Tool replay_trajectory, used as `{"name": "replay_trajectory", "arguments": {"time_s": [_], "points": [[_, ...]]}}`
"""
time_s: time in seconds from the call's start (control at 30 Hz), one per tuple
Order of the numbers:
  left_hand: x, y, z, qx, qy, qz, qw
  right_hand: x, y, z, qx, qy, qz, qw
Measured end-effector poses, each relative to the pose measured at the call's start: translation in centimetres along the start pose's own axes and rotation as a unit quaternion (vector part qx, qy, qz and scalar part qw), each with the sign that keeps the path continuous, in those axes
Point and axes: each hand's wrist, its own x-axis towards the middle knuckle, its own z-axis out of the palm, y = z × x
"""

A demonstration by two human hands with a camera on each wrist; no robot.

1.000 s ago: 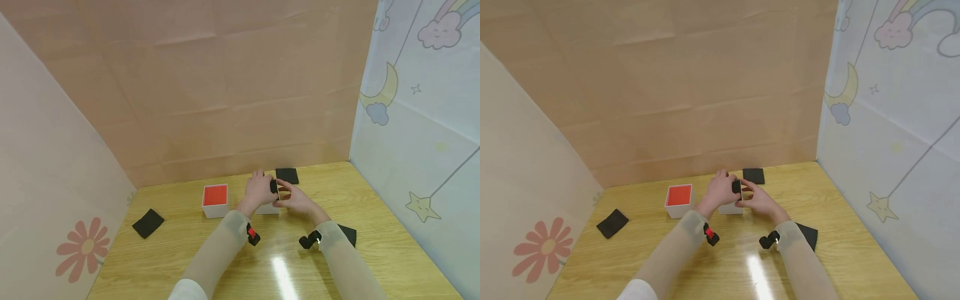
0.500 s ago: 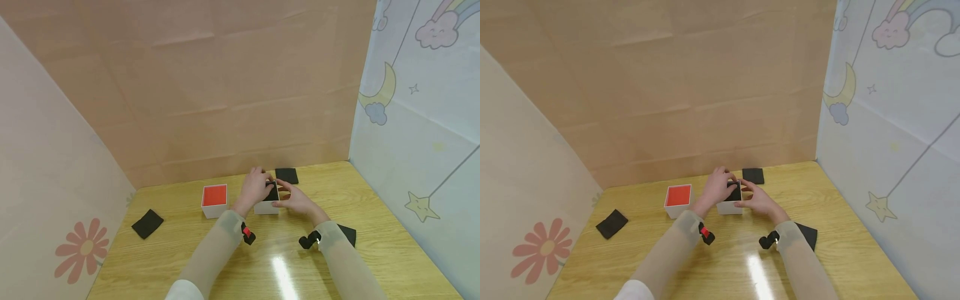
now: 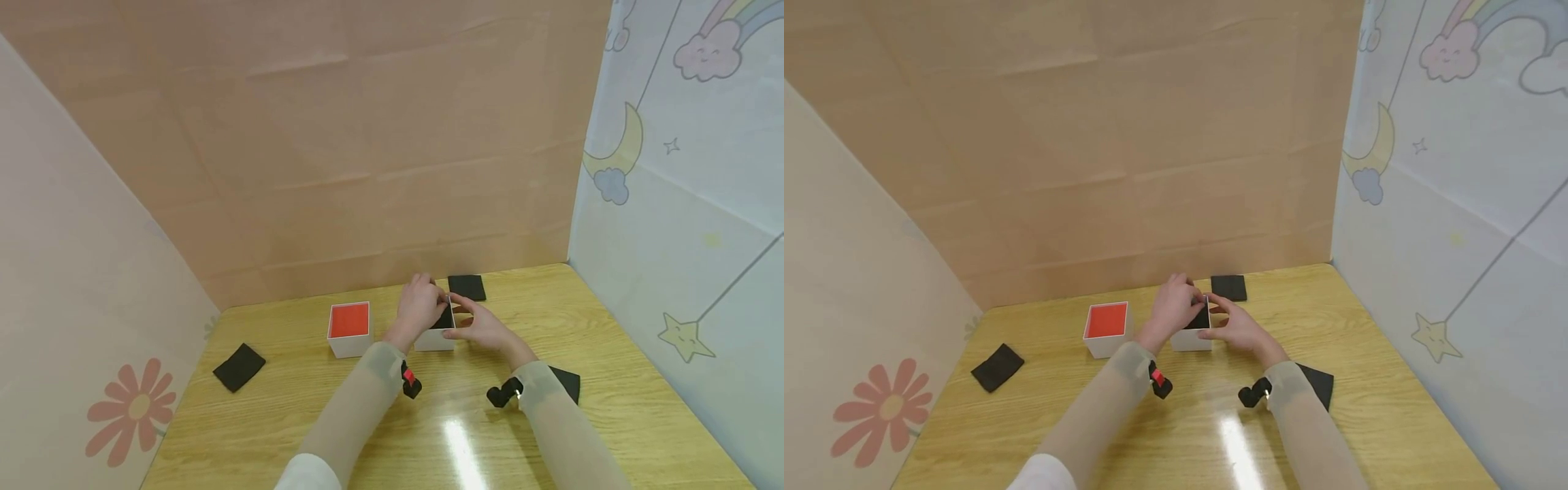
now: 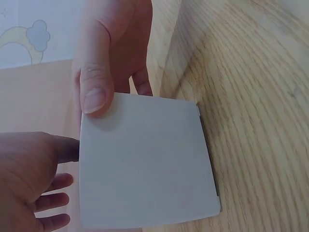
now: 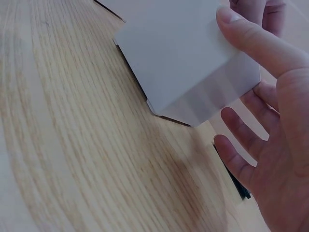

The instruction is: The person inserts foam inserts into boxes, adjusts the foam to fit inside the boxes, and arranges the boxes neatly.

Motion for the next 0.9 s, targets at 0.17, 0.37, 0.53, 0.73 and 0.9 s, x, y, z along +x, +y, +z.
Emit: {"name": "replay_trajectory", "arguments": {"time_s": [0.17, 0.37, 0.53, 0.73, 0.9], "points": [[0.5, -0.1, 0.3, 0.02, -0.004, -0.013, 0.9997, 0.0, -0.1, 0.0, -0.005, 0.001, 0.004, 1.0], [0.9, -0.3, 0.7, 0.034, -0.015, -0.028, 0.9989, 0.0, -0.2, 0.1, -0.013, 0.004, 0.007, 1.0], [0.7, -0.7, 0.6, 0.027, -0.016, -0.028, 0.9991, 0.2, -0.2, 0.2, -0.011, 0.001, 0.009, 1.0], [0.1, -1.3, 0.0, -0.016, 0.006, -0.022, 0.9996, 0.2, 0.0, 0.1, -0.01, 0.002, 0.014, 1.0], [-0.7, -2.1, -0.9, -0.08, 0.027, -0.007, 0.9964, 0.2, 0.1, 0.1, -0.009, 0.001, 0.019, 1.0]]}}
